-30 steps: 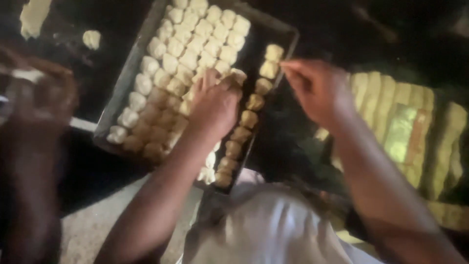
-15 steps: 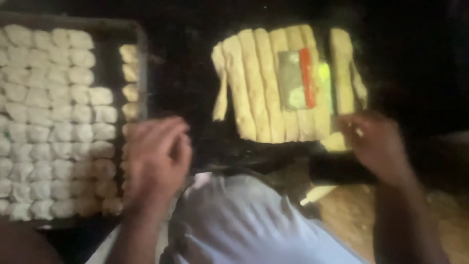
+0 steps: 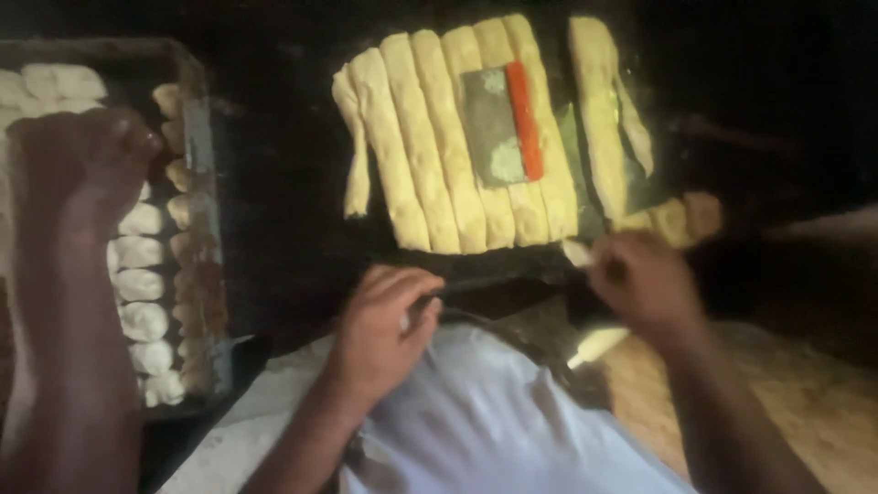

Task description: The person flattens a large sheet of dough on a dark work table, cuts it into strips and small pieces using a dough scraper, then rolls each piece between their palms into balls and places the dough balls onto a baking tray, filling the tray row by row.

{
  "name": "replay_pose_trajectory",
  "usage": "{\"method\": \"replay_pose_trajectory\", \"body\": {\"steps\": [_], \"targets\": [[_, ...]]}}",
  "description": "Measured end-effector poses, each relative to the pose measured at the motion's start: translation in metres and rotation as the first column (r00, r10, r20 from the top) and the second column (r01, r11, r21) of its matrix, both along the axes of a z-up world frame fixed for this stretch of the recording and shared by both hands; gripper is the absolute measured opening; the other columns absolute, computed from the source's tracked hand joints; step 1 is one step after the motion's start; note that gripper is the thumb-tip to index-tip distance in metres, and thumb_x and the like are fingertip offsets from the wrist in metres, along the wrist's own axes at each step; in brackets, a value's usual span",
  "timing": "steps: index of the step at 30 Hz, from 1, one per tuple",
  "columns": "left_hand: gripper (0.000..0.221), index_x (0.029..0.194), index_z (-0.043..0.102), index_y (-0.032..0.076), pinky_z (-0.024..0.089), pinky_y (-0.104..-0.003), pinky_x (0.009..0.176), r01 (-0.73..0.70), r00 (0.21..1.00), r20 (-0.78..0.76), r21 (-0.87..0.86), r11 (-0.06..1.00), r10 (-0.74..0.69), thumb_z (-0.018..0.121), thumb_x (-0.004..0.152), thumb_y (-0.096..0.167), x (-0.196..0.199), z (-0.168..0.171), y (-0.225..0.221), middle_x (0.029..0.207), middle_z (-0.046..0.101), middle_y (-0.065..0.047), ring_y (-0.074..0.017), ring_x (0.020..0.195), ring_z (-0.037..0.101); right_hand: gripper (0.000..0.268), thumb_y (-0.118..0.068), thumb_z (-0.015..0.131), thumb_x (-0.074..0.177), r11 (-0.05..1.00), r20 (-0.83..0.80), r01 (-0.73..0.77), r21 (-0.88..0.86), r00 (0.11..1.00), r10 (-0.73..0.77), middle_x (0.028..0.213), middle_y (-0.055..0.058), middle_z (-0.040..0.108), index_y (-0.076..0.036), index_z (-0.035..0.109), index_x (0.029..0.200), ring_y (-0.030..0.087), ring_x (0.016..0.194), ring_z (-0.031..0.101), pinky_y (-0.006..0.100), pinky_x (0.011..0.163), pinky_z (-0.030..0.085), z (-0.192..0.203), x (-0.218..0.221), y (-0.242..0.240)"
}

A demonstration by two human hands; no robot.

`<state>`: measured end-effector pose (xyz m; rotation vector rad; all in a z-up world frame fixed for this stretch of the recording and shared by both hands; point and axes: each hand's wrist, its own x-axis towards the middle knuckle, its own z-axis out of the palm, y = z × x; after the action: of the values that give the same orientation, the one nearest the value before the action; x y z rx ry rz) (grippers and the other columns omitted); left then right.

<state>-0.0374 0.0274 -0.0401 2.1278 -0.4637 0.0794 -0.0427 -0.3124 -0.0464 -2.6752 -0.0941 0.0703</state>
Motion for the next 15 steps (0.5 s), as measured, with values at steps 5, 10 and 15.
{"method": "replay_pose_trajectory", "body": {"steps": [5, 10, 15], "targets": [[0.037, 0.120, 0.067, 0.005, 0.060, -0.030, 0.082, -0.135, 0.811, -0.574, -0.368, 0.920, -0.111, 0.076, 0.085, 0.008, -0.016, -0.032, -0.002, 0.109, 0.073, -0.010, -0.0153, 0.097, 0.071, 0.023, -0.016, 0.075, 0.085, 0.892, -0.201, -0.210, 0.401, 0.929, 0.310, 0.106, 0.009, 0.077, -0.009, 0.075, 0.107, 0.023, 0.095, 0.074, 0.036, 0.084, 0.058, 0.025, 0.020, 0.087], [0.020, 0.106, 0.076, 0.002, 0.053, -0.034, 0.061, -0.545, 0.649, -0.742, -0.300, 0.783, 0.168, 0.067, 0.089, 0.009, 0.015, -0.041, 0.039, 0.088, 0.078, -0.008, -0.0169, 0.072, 0.068, 0.020, -0.016, 0.069, 0.095, 0.825, 0.011, -0.364, 0.433, 0.917, 0.399, 0.105, 0.012, 0.076, -0.005, 0.075, 0.110, 0.030, 0.092, 0.075, 0.038, 0.079, 0.059, 0.013, 0.073, 0.182], [0.024, 0.110, 0.077, 0.004, 0.058, -0.033, 0.073, -0.513, 0.843, -0.316, -0.226, 0.828, 0.436, 0.070, 0.090, 0.015, 0.102, -0.019, 0.076, 0.093, 0.079, -0.009, -0.0151, 0.080, 0.075, 0.018, -0.022, 0.072, 0.085, 0.834, 0.275, -0.517, -0.191, 0.788, 0.551, 0.099, 0.014, 0.074, -0.004, 0.072, 0.088, 0.036, 0.088, 0.066, 0.048, 0.079, 0.049, -0.006, 0.126, 0.241]]}}
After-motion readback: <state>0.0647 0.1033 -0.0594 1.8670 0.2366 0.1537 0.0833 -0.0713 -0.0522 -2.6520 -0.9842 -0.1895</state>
